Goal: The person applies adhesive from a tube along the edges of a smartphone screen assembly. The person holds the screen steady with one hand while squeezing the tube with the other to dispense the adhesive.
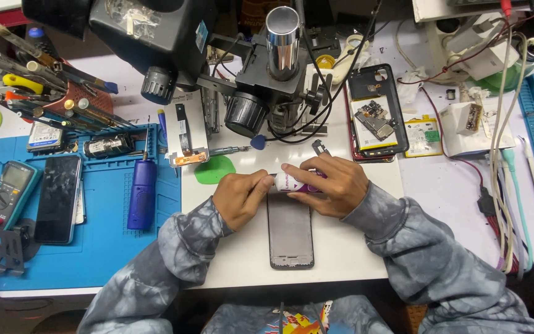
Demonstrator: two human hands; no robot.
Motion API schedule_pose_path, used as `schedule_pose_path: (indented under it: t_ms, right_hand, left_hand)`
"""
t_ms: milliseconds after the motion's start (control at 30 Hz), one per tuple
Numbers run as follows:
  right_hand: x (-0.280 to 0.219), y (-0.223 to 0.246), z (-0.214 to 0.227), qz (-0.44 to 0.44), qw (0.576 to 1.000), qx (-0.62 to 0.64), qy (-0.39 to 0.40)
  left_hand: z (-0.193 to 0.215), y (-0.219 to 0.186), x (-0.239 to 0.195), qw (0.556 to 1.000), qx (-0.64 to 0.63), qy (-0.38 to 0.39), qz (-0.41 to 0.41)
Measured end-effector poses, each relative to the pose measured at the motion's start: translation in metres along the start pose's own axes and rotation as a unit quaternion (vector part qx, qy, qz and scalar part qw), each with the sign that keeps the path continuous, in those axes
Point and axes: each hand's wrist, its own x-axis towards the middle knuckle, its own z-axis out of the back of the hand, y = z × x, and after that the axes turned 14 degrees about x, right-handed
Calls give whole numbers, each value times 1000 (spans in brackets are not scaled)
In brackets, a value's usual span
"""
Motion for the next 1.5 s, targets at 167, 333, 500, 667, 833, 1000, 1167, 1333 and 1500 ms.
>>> schedule_pose_path:
  t_ms: [167, 333, 500, 667, 833, 1000, 1167, 1333, 1500]
  right_hand:
    - [-2, 1, -1, -2, 1000, -11, 9]
    - [0, -1, 2, 5, 1000, -24, 1]
    - [1, 0, 4, 5, 1000, -12, -16]
    - [1, -7, 1, 23, 999, -11, -20]
    - [-1, -4, 1, 18, 1000, -12, -8]
    - [-2, -4, -1, 30, 999, -9, -11]
    - [3, -4, 2, 21, 999, -15, -19]
    - [1, -1, 0, -4, 1000, 18, -24]
    - [4, -1, 3, -33, 998, 43, -18]
  left_hand:
    - [-4, 7, -1, 994, -78, 51, 59]
    - [7, -2, 3, 999, -5, 38, 33]
    - [-1, 10, -1, 984, 156, -42, -77]
    - [0, 14, 0, 983, 158, -37, -87]
    - [0, 9, -3, 988, 139, -23, -68]
    - [-6, 13, -8, 991, 127, -13, -34]
    - [0, 9, 0, 985, 151, -52, -63]
    - [-3, 8, -2, 988, 118, -60, -80]
    - [-10, 14, -4, 996, 32, -62, -47]
